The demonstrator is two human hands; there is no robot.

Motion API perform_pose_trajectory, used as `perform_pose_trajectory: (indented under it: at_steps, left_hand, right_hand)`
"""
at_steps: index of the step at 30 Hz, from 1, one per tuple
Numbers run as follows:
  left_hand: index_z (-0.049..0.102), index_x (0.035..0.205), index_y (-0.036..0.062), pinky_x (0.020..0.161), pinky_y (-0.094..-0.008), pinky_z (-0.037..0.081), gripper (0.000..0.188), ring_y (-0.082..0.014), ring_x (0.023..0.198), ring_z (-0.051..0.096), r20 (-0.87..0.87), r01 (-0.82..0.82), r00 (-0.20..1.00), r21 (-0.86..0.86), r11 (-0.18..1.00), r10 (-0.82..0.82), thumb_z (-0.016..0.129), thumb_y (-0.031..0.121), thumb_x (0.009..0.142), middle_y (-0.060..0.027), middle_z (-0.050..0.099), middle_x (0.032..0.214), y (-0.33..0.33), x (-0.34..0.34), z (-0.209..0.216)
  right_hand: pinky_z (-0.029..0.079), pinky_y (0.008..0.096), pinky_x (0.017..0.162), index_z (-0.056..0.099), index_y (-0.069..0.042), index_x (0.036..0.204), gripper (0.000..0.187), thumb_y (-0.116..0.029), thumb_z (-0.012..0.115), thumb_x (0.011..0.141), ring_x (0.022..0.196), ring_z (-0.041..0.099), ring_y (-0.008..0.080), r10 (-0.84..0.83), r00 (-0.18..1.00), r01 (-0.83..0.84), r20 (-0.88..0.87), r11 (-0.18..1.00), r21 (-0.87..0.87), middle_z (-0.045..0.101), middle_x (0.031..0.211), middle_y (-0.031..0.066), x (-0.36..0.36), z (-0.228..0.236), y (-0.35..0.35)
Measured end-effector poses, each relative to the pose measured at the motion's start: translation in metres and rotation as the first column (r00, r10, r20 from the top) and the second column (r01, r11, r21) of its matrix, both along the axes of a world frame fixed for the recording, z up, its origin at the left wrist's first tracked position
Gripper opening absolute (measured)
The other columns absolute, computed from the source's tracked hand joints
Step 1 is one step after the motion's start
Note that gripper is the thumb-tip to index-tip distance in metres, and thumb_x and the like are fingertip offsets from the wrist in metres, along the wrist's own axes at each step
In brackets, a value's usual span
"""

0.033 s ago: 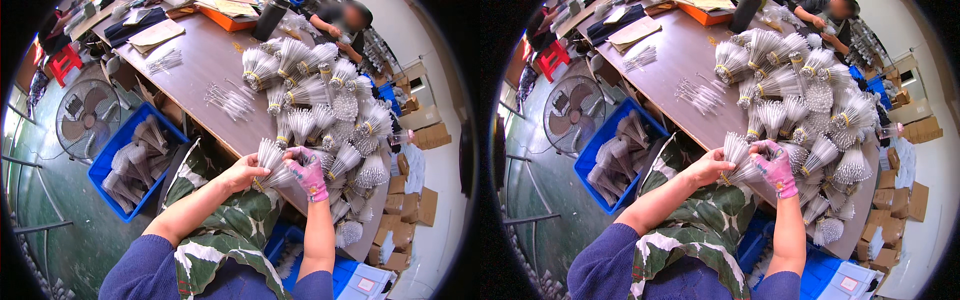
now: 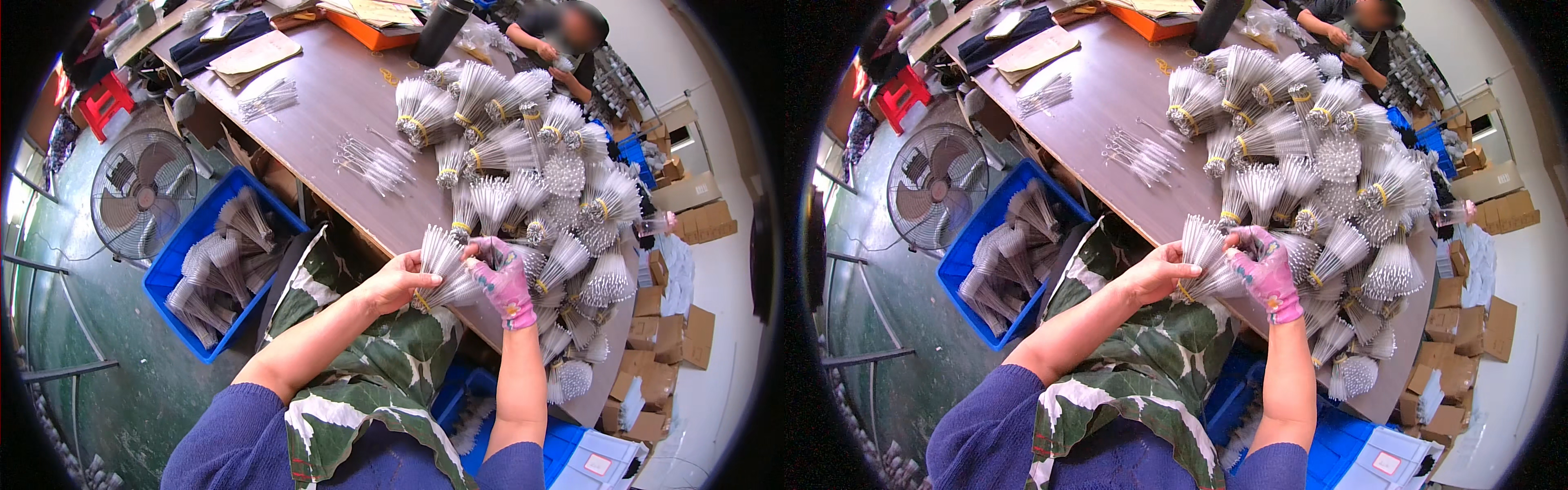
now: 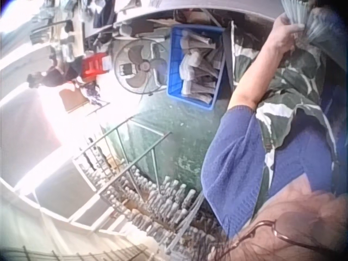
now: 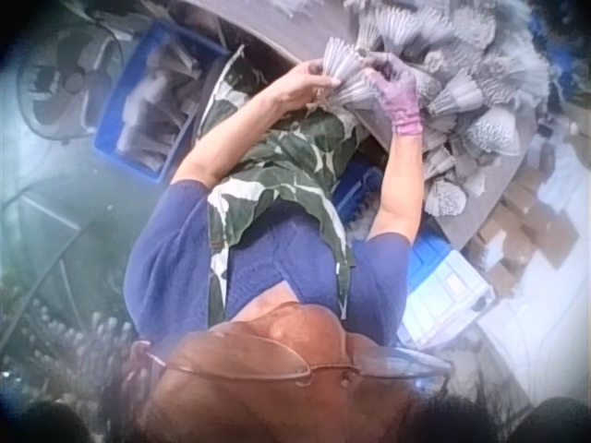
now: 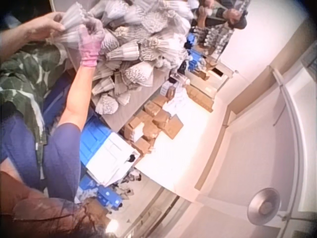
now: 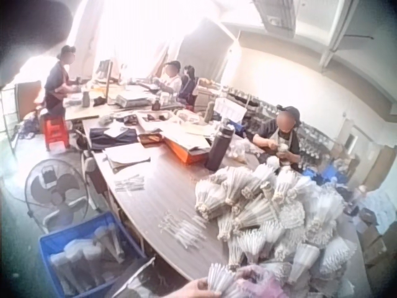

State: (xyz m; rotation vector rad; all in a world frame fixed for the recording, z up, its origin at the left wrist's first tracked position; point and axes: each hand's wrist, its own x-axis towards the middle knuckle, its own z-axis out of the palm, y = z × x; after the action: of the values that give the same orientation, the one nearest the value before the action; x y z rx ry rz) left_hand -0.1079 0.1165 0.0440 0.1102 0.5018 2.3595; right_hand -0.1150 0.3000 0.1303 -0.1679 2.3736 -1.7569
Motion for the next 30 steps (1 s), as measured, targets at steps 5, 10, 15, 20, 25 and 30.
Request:
perform_pose_trajectory:
  at_steps: [5,10,15,20,25,30]
  left_hand:
    - [0.052,0.113,0.0012,0.088,-0.0318,0.045,0.044,-0.0171,0.094,0.059,0.012,0.012,1.0,-0.053,0.999,-0.012,0.069,-0.002,0.073,-0.0071,0.061,0.105,0.001,0.0,-0.01]
    - [0.054,0.111,0.0005,0.085,-0.031,0.047,0.044,-0.016,0.092,0.06,-0.028,-0.002,1.0,-0.147,0.989,-0.002,0.07,-0.003,0.07,-0.0065,0.062,0.103,0.007,0.004,-0.003]
    - [0.053,0.112,0.0016,0.087,-0.0307,0.045,0.048,-0.0144,0.093,0.058,-0.136,-0.126,0.986,-0.244,0.961,0.095,0.071,-0.004,0.068,-0.0044,0.061,0.103,0.013,0.009,0.0]
    - [0.052,0.115,0.0019,0.09,-0.0302,0.043,0.046,-0.0135,0.097,0.056,-0.131,-0.108,0.987,-0.143,0.984,0.09,0.069,-0.001,0.073,-0.0036,0.059,0.106,0.003,0.014,0.004]
    - [0.049,0.118,0.0017,0.091,-0.0298,0.042,0.043,-0.0133,0.098,0.056,-0.106,-0.086,0.992,-0.105,0.991,0.075,0.065,0.003,0.079,-0.004,0.059,0.107,0.005,0.012,-0.01]
    - [0.048,0.118,0.0007,0.09,-0.0292,0.042,0.039,-0.0128,0.098,0.056,-0.111,-0.057,0.992,-0.05,0.997,0.051,0.062,0.005,0.082,-0.0049,0.059,0.108,0.007,0.012,-0.014]
  right_hand:
    - [0.044,0.0204,0.071,0.058,-0.002,0.094,0.018,0.001,0.063,0.077,0.079,0.055,0.0063,0.036,0.998,-0.037,0.044,0.999,0.024,0.059,0.087,-0.0002,0.0,0.013,-0.01]
    - [0.042,0.0197,0.064,0.057,-0.003,0.083,0.012,-0.001,0.066,0.075,0.068,0.05,0.0044,-0.032,0.986,0.02,0.163,0.997,0.075,0.056,0.075,-0.0029,-0.006,0.01,-0.009]
    - [0.042,0.019,0.062,0.057,-0.003,0.083,0.014,0.0,0.067,0.074,0.067,0.051,0.0037,0.0,1.0,-0.004,0.022,0.985,0.172,0.056,0.075,-0.0028,-0.005,0.006,-0.012]
    - [0.043,0.0194,0.065,0.058,-0.003,0.09,0.019,0.001,0.067,0.073,0.07,0.053,0.0044,-0.007,1.0,0.006,0.007,0.996,0.094,0.057,0.079,-0.0027,0.0,0.01,-0.015]
    - [0.044,0.0203,0.068,0.059,-0.002,0.096,0.024,0.001,0.066,0.073,0.073,0.054,0.0057,-0.02,1.0,0.019,0.013,0.998,0.066,0.059,0.084,-0.0011,0.004,0.011,-0.015]
    - [0.045,0.0215,0.072,0.059,-0.002,0.1,0.028,0.002,0.066,0.073,0.079,0.055,0.0071,0.01,1.0,-0.01,-0.004,0.995,0.1,0.06,0.089,0.0,0.006,0.003,-0.004]
